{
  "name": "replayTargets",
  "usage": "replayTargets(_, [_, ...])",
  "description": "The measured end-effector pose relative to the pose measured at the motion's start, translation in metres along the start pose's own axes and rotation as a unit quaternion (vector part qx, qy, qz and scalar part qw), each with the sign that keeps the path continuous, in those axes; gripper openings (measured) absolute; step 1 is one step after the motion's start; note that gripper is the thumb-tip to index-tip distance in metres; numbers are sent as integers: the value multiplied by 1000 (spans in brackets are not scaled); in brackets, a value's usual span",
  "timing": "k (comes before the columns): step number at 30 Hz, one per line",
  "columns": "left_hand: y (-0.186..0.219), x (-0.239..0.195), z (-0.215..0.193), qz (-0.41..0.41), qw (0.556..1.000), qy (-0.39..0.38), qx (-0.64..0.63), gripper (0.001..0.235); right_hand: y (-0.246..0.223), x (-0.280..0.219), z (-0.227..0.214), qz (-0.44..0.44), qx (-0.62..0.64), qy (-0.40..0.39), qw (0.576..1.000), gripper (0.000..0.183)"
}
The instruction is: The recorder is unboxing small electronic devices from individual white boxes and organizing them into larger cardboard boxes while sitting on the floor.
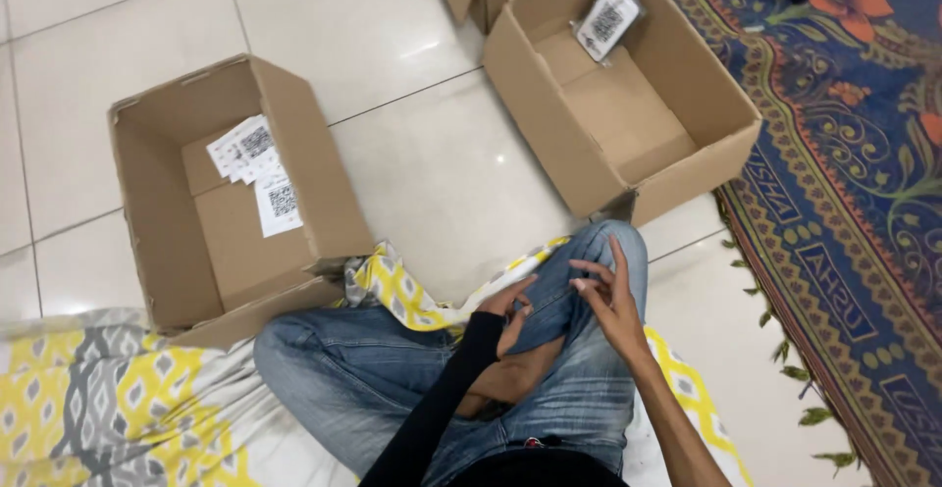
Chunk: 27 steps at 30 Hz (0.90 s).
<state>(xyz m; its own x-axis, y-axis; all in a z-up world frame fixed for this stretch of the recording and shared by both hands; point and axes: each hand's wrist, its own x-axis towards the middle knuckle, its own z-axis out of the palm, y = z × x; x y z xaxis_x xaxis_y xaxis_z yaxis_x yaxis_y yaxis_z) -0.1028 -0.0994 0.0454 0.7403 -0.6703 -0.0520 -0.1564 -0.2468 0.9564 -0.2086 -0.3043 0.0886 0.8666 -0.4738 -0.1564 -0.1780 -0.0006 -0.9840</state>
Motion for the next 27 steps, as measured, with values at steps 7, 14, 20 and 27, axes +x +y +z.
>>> replayTargets(7, [-8,4,53,157,984,-59,64,69,-2,13,6,-167,-192,47,966,63])
replayTargets(14, [-68,-27,57,98,966,-109,213,70,12,15,22,-252,-427,65,866,21])
replayTargets(20, [-55,-60,-15,41,997,-25,53,54,14,25,14,-257,-438,53,860,20])
replayTargets(27, [-39,-69,-112,67,990,102,71,49,-23,62,3,-231,-332,-13,914,25])
